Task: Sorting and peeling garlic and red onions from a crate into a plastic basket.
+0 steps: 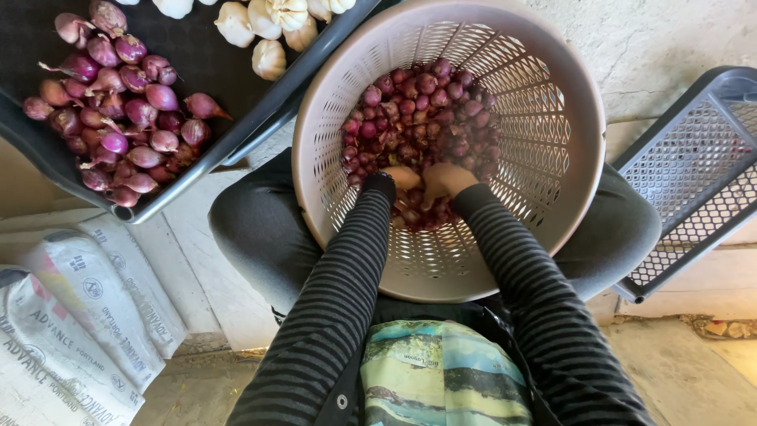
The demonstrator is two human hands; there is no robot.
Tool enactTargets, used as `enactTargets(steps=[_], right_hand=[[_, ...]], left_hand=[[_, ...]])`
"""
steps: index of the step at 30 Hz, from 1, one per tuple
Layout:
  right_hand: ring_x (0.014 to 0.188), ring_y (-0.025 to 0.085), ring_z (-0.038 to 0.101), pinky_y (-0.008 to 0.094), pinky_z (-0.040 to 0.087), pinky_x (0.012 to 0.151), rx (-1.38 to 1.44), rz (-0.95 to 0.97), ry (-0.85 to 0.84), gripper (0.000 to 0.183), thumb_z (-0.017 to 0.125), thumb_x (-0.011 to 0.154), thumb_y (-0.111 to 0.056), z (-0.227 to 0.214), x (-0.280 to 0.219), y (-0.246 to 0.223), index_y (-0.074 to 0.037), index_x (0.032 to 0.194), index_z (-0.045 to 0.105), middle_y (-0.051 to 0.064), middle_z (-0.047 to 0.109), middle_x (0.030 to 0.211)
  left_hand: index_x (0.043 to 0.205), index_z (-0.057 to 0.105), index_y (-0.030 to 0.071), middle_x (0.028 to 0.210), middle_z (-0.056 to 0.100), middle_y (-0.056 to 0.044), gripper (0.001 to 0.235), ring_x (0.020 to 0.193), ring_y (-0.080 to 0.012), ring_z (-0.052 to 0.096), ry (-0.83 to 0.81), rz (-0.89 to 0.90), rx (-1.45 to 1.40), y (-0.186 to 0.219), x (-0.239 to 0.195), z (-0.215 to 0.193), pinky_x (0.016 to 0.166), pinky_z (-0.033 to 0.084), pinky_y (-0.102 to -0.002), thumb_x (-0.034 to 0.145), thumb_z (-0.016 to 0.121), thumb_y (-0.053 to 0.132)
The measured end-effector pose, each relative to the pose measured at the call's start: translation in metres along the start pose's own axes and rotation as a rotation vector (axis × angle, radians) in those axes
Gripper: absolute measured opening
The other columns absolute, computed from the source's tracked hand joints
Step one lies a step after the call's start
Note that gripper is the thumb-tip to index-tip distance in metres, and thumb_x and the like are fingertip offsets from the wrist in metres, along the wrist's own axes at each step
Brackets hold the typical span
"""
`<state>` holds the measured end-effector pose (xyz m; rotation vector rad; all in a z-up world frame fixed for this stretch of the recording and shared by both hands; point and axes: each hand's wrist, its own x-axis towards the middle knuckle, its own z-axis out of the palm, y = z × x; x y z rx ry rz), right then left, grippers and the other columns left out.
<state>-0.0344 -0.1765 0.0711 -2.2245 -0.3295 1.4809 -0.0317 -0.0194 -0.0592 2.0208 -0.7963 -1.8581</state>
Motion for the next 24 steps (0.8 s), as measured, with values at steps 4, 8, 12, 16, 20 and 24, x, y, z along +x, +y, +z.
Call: enactTargets(steps=[4,8,12,16,20,24], right_hand=[[0.093,0.033,0.075,0.046,0.061,0.078,0.077,0.153,-0.154,0.053,0.087,0.068,-0.032,-0.017,-0.041,0.008,-0.003,0.110,0.073,0.015,0.076,0.105],[0.084,0.034,0.080,0.046,0.065,0.076,0.100,0.328,-0.131,0.032,0.077,0.073,-0.015,-0.024,-0.067,0.012,0.002,0.101,0.075,0.020,0.080,0.096],[0.091,0.036,0.075,0.045,0.060,0.080,-0.060,0.124,0.199,0.036,0.072,0.073,-0.012,-0.022,-0.069,0.026,-0.001,0.107,0.076,0.024,0.076,0.099],[0.085,0.037,0.072,0.046,0.058,0.069,0.209,0.206,0.399,0.062,0.069,0.088,-0.028,-0.055,-0.107,-0.008,0.001,0.138,0.049,0.024,0.073,0.100],[0.073,0.016,0.067,0.030,0.053,0.059,0.886,0.021,0.577,0.046,0.062,0.098,-0.035,-0.049,-0.121,-0.018,0.000,0.127,0.057,0.007,0.071,0.096],[0.066,0.009,0.061,0.025,0.050,0.055,1.147,-0.092,0.584,0.039,0.057,0.104,-0.036,-0.037,-0.115,-0.023,-0.001,0.120,0.062,0.001,0.065,0.088]], left_hand=[[0.130,0.061,0.000,0.124,0.069,-0.018,0.041,0.117,-0.0449,0.072,-0.189,-0.231,-1.042,0.044,-0.010,0.006,0.095,0.060,-0.061,0.100,0.051,0.027],[0.133,0.061,0.010,0.129,0.069,-0.011,0.043,0.115,-0.0329,0.067,-0.027,-0.169,-0.856,0.095,-0.061,-0.035,0.094,0.052,-0.057,0.096,0.054,0.031],[0.125,0.069,0.005,0.123,0.072,-0.024,0.035,0.114,-0.0401,0.069,0.595,0.099,-0.208,0.044,0.017,-0.019,0.100,0.056,-0.048,0.100,0.060,0.028],[0.131,0.065,0.010,0.120,0.072,-0.023,0.040,0.109,-0.0396,0.069,0.831,0.164,-0.348,0.097,-0.093,-0.066,0.093,0.055,-0.048,0.093,0.062,0.022],[0.130,0.058,0.007,0.115,0.074,-0.019,0.056,0.107,-0.0333,0.072,0.760,0.492,-0.412,0.108,-0.133,-0.070,0.089,0.056,-0.043,0.082,0.083,0.021],[0.133,0.054,0.004,0.117,0.070,-0.020,0.064,0.106,-0.0346,0.069,0.900,0.650,-0.369,0.114,-0.159,-0.069,0.089,0.055,-0.044,0.079,0.085,0.021]])
